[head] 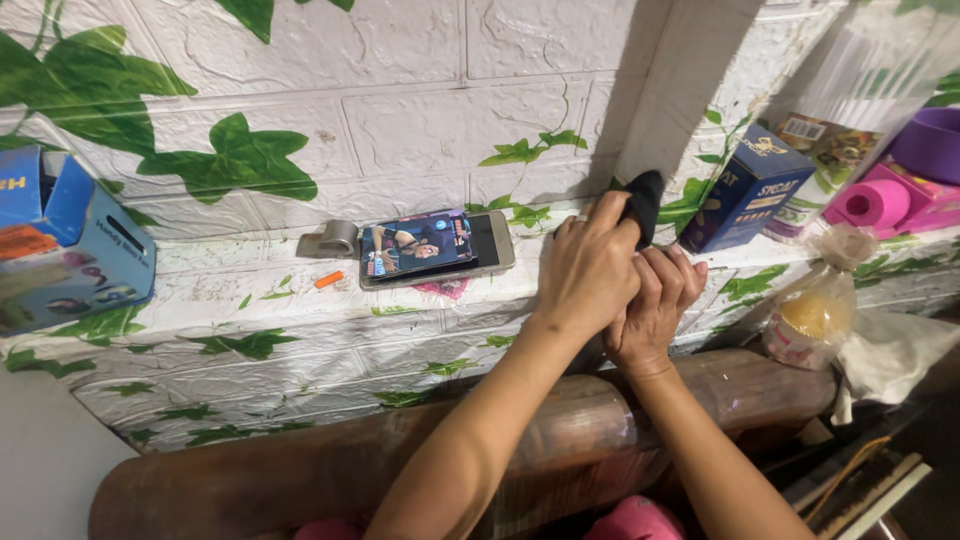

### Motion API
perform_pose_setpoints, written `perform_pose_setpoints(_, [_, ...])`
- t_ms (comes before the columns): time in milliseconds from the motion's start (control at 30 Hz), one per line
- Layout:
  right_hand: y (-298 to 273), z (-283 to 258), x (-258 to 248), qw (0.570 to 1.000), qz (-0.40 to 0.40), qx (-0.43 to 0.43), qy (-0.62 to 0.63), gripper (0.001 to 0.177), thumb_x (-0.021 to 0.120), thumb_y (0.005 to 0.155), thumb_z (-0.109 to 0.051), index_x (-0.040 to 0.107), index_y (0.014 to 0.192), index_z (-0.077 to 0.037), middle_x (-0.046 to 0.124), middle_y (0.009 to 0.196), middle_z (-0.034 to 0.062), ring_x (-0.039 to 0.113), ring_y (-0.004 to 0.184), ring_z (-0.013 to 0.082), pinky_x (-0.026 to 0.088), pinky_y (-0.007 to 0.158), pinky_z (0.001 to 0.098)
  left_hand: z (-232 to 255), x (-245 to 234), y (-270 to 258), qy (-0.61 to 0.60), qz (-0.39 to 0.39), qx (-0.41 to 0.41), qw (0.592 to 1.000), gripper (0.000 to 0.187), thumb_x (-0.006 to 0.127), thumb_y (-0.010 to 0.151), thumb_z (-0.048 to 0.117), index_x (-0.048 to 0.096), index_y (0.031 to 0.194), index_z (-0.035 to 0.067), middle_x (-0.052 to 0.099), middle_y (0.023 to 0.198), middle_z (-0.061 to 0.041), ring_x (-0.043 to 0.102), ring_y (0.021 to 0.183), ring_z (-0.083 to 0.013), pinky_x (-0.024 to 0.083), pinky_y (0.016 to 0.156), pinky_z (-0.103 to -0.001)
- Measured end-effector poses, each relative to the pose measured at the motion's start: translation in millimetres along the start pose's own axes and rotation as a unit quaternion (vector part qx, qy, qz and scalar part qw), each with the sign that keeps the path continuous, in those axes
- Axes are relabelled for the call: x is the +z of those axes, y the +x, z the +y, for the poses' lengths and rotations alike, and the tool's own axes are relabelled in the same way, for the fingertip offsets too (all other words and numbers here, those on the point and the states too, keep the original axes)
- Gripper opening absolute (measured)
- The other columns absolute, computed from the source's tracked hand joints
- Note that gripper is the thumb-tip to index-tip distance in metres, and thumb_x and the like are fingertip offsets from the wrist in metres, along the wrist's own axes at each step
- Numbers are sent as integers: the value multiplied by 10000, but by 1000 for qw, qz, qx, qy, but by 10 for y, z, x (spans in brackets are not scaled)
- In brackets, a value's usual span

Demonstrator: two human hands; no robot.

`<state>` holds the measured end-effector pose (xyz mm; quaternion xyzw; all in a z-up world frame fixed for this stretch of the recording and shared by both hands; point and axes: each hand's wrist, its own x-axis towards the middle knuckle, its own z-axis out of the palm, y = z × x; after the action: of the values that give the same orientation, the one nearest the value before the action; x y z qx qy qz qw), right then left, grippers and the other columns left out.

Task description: The person wipes a white shelf with a black cloth, moving items like a box and a phone aside to reach the surface. They clean the shelf edge and the wall behind it, then return the items to their original positions.

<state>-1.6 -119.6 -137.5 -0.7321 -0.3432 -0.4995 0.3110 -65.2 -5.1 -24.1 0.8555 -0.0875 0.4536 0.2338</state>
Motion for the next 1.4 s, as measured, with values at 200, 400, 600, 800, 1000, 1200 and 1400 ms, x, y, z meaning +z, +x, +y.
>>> perform_pose_setpoints(200, [-6,4,18,1000,0,3,-5,491,415,1069,-423,503,1390,-61,501,1435,149,376,1420,387,118,1265,604,-54,86,82,21,-11,-15,1000,183,694,704,66,722,867,-12,651,1144,-160,677,982,-323,509,843,-472])
perform_pose_setpoints(400, [27,-43,-4,1000,5,-5,-3,504,397,1063,-420,491,1405,-62,495,1442,155,377,1426,390,116,1269,608,-25,72,70,58,-45,-40,997,125,692,758,94,719,853,16,650,1045,-139,679,1011,-326,515,877,-468])
perform_pose_setpoints(600, [28,-55,-34,1000,3,-5,-5,532,411,1047,-432,488,1406,-46,492,1433,164,376,1413,394,117,1257,605,-9,65,16,17,-19,-9,1000,178,681,741,74,728,892,-8,632,1201,-183,681,884,-341,512,844,-484])
perform_pose_setpoints(800, [45,-98,-58,1000,2,0,-1,492,444,1057,-396,494,1402,-49,498,1451,156,379,1426,388,133,1266,608,-33,108,56,48,-20,-32,998,195,702,719,108,720,883,3,626,1100,-169,691,944,-352,522,835,-474])
perform_pose_setpoints(1000, [60,-123,-85,1000,3,-1,6,512,478,1029,-379,497,1407,-34,487,1461,155,369,1427,392,142,1264,609,-2,84,73,64,-15,-31,997,187,704,726,111,707,885,12,622,1125,-192,693,866,-359,517,818,-487])
perform_pose_setpoints(1200, [33,-101,-80,1000,-4,0,2,483,494,1025,-320,500,1414,-33,480,1462,159,368,1438,394,135,1271,606,26,113,174,85,-23,-88,992,226,731,724,147,709,910,21,618,1044,-193,688,807,-374,524,834,-487])
perform_pose_setpoints(1400, [43,-122,-113,1000,-8,1,4,491,501,1008,-301,493,1415,-27,479,1466,161,373,1437,392,140,1268,608,5,164,119,82,-11,-82,993,218,737,714,173,711,870,23,634,1000,-172,687,915,-356,530,824,-474])
